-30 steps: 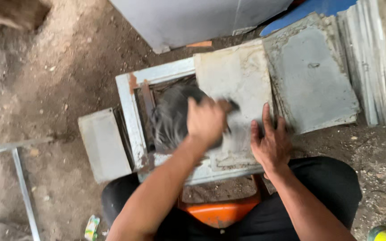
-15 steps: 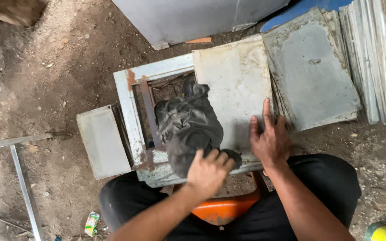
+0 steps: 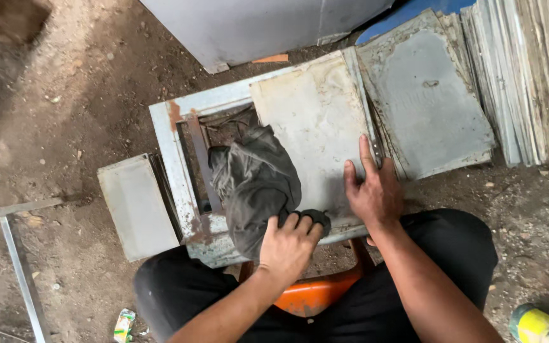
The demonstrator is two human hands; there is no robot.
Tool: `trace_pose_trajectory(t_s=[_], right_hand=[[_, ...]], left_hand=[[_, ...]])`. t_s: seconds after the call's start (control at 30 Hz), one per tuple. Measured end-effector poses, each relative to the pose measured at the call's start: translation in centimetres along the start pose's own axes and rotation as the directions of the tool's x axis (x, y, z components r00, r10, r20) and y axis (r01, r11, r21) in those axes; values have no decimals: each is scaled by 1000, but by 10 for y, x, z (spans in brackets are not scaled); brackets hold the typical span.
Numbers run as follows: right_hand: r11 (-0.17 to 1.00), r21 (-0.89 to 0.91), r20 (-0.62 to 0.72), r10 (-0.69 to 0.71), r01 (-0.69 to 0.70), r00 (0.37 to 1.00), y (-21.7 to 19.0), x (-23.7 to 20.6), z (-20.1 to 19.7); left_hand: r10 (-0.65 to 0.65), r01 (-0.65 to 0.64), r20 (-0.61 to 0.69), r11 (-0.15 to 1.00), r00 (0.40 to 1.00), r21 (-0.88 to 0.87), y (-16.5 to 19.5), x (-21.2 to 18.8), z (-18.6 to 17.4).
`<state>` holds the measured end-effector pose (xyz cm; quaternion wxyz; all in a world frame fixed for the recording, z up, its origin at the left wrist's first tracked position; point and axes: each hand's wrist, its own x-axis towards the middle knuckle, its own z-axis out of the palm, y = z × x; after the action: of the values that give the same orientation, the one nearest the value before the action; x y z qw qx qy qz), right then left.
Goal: The person wipes the surfaces of rectangular metal sheets using a dark cloth. They pick up each sheet, wipe one side, flip it, wipe the other side, and place it on a stack to the left. The person repeats this process for multiple sheets.
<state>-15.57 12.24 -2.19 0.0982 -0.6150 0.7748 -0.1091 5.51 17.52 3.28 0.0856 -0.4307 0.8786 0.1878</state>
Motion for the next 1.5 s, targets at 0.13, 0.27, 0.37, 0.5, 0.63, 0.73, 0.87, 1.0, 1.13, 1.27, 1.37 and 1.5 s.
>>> trace_pose_trajectory(t_s=[0.13, 0.27, 0.37, 0.5, 0.63, 0.73, 0.87, 1.0, 1.13, 1.27, 1.37, 1.5], right_hand=[[999, 22, 29, 30, -31, 999, -1, 1, -1], [999, 35, 59, 37, -39, 998, 1, 5, -2], [999, 39, 31, 31, -33, 999, 1, 8, -3], [998, 17, 61, 64, -65, 996, 1, 7, -2], [999, 21, 30, 28, -29, 999, 3, 4, 2], [995, 22, 137, 92, -95, 986, 7, 5, 4], [996, -1, 154, 92, -93, 984, 9, 7, 4], [998, -1, 61, 55, -55, 997, 6, 9, 0], [989, 40, 172, 132, -141, 976, 4, 10, -3], [999, 21, 58, 39, -41, 998, 6, 7, 1], [989, 65, 111, 123, -131, 986, 7, 7, 5], [998, 43, -4, 39, -39, 999, 6, 10, 3]], left_hand=[[30, -32, 117, 999, 993, 10, -27, 29, -21], [-295, 303, -179, 953, 939, 21, -92, 120, -67], [-320, 343, -320, 939, 892, 17, -102, 154, -73], [-73, 147, -278, 955, 958, 257, -35, 100, -40], [40, -47, 146, 998, 989, 48, 14, 53, -24], [6, -25, 186, 995, 983, 96, -8, 97, -37], [-203, 212, -174, 977, 964, 32, -56, 190, -61], [-217, 288, -411, 950, 885, 118, -52, 195, -72], [-24, 30, -33, 984, 999, 174, 7, 100, -55], [-11, -3, 241, 998, 970, 59, 8, 79, -38], [-104, 95, 66, 986, 992, 134, -32, 140, -44], [-244, 310, -372, 942, 896, 126, -85, 234, -74]])
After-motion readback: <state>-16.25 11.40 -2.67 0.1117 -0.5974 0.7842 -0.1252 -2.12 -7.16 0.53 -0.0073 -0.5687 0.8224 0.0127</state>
